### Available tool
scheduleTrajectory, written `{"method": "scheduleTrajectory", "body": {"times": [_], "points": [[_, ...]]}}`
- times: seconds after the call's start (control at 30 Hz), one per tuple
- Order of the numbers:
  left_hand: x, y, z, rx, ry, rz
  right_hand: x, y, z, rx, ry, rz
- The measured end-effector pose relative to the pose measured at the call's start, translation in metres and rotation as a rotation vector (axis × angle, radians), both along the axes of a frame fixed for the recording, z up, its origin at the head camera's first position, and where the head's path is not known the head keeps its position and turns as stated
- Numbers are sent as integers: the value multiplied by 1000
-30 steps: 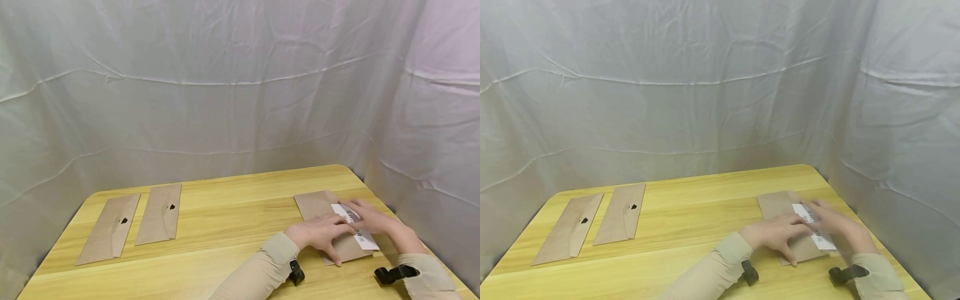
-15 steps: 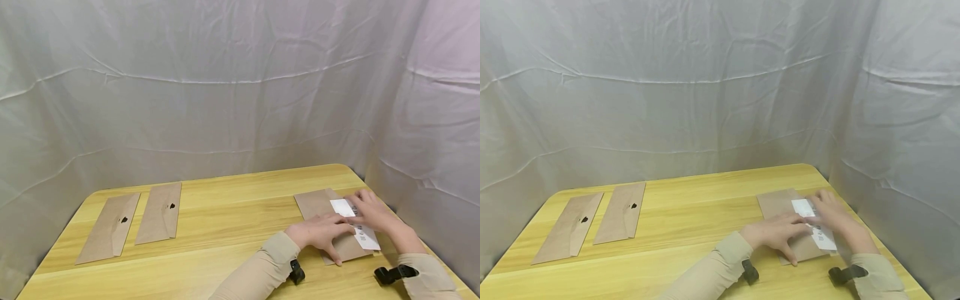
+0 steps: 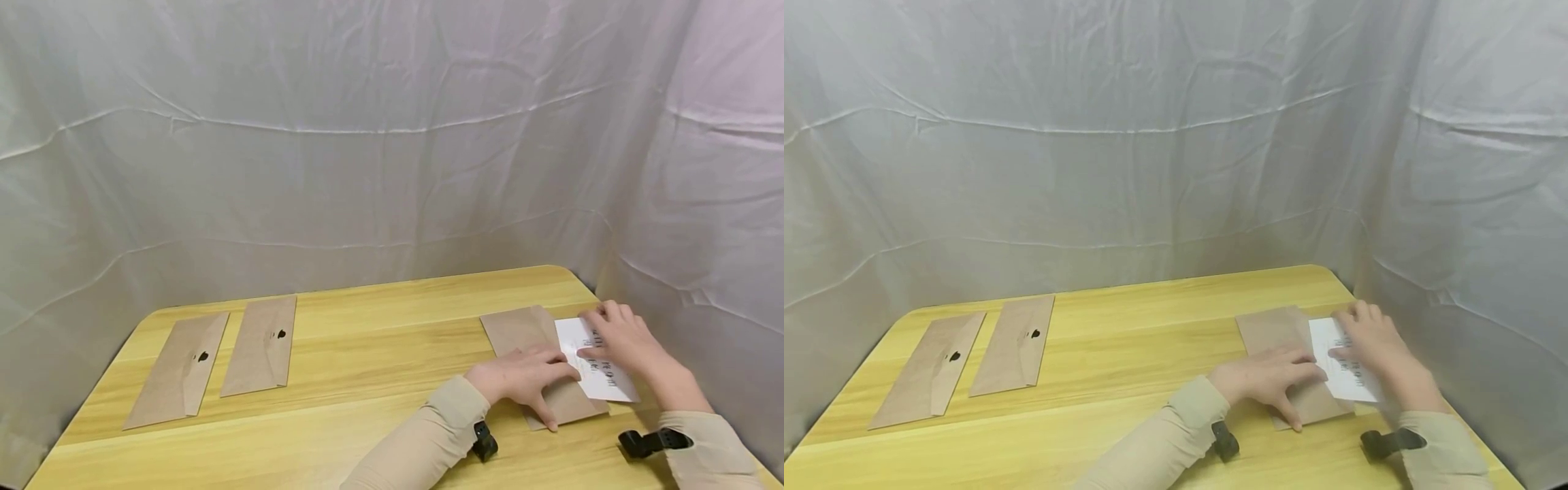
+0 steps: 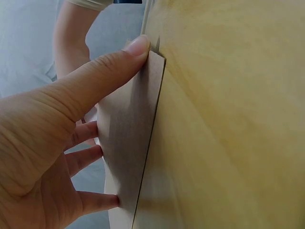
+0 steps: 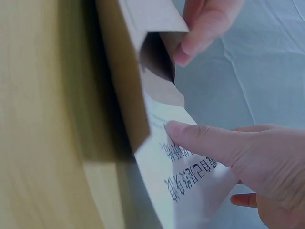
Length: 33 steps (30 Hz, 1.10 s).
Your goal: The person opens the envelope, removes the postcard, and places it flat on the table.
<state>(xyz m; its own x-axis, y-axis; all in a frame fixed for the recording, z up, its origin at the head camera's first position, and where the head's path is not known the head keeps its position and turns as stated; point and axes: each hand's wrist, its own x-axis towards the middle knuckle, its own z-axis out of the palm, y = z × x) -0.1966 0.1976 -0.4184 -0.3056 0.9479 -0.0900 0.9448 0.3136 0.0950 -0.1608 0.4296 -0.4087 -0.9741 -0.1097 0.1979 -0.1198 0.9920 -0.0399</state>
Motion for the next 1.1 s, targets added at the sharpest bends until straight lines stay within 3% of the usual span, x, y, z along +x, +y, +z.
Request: {"method": "scheduleTrajectory", "body": {"times": [0.4, 0.77, 1.1], "points": [[2, -2, 3, -4, -27, 11, 3, 10, 3, 46, 11, -20], [3, -2, 3, -24, -12, 4, 7, 12, 1, 120, 85, -13], [5, -2, 3, -33, -10, 10, 9, 14, -2, 97, 81, -25]]}}
